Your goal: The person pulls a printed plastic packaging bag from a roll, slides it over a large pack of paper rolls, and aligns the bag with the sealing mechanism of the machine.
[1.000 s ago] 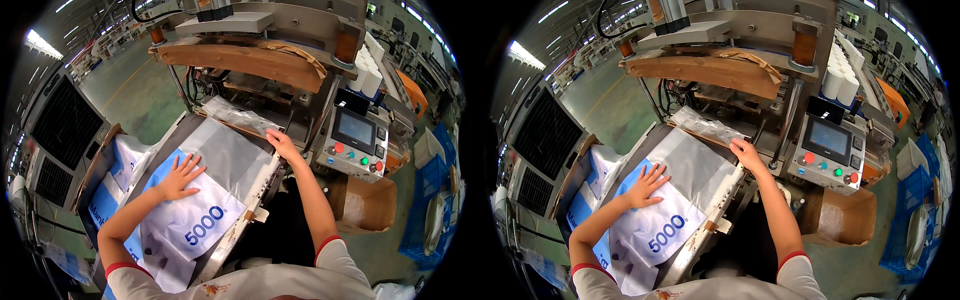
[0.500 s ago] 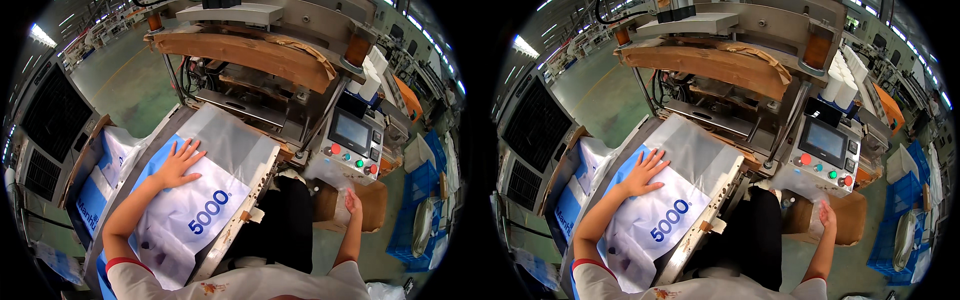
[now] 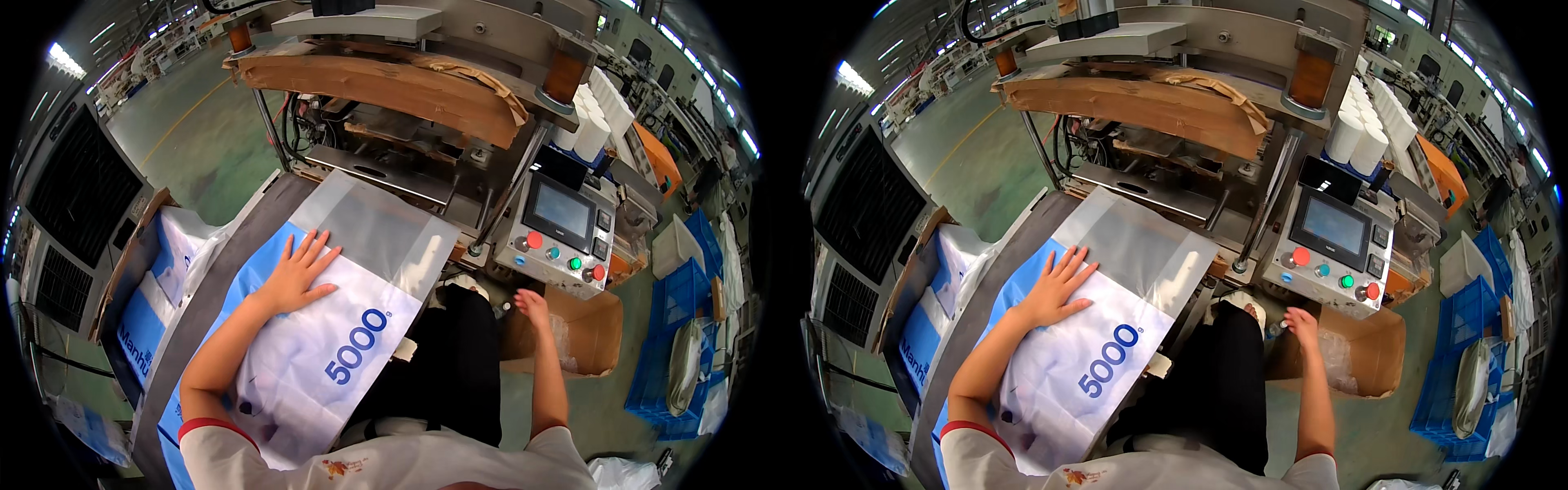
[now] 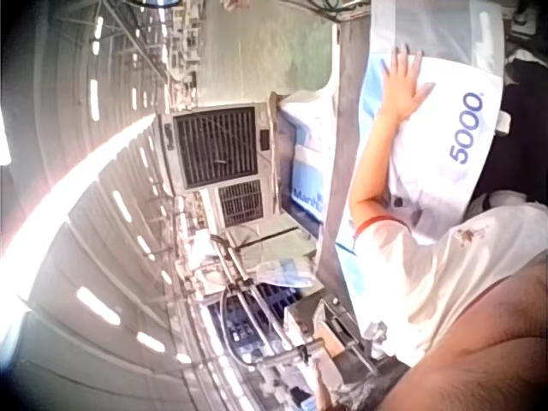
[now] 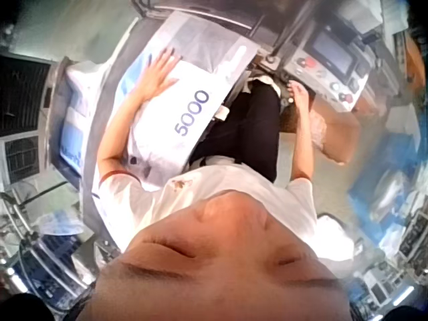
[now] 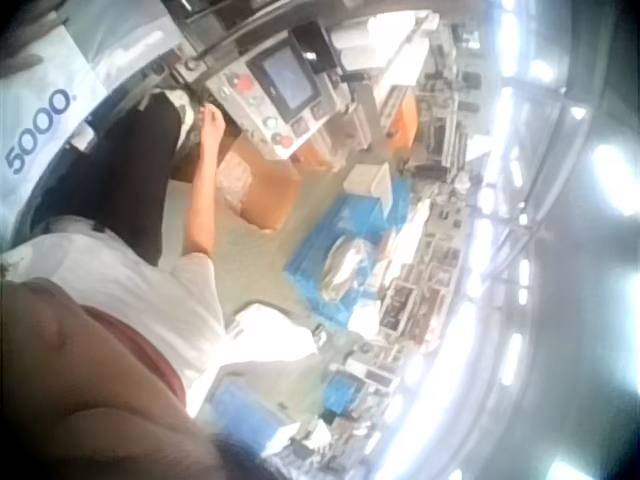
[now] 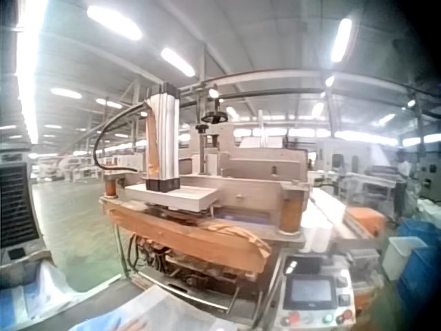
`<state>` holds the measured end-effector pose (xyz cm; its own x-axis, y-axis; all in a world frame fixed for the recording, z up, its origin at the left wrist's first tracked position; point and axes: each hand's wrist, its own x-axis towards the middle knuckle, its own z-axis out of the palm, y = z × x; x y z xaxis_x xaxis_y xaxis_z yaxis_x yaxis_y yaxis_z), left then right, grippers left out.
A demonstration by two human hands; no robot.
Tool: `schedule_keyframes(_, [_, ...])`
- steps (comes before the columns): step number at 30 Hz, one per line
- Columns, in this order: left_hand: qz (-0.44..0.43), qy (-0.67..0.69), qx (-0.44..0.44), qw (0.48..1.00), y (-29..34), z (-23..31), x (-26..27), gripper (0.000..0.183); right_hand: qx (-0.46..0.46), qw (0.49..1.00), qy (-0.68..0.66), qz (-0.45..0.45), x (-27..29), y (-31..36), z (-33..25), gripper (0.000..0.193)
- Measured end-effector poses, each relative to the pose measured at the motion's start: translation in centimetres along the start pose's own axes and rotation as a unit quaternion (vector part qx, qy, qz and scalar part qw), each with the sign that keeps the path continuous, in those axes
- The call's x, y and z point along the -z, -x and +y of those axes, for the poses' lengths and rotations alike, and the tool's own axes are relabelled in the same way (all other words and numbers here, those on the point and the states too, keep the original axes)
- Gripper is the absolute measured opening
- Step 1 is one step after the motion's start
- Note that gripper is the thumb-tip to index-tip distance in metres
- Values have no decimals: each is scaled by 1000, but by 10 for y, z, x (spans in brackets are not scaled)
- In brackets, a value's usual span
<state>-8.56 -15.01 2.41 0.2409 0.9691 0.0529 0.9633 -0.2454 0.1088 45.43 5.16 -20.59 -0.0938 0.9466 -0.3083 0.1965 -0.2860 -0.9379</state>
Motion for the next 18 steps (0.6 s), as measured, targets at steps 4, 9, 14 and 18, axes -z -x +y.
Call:
schedule_keyframes(4, [-15, 9, -7, 1000, 19, 9, 6, 68, 235, 966, 35, -99, -137, 42, -155, 34])
schedule_keyframes(9, [-30, 22, 10, 999, 46, 13, 11, 69, 288, 922, 200, -165, -197, 59, -230, 31])
schedule_keyframes(14, [-36, 18, 76, 996, 63, -5, 13, 78, 362, 870, 267, -200, -226, 68, -253, 27])
schedule_keyframes(18, [-29, -4, 125, 992, 27, -1, 41, 96, 555, 733, 375, -121, -265, 78, -284, 24])
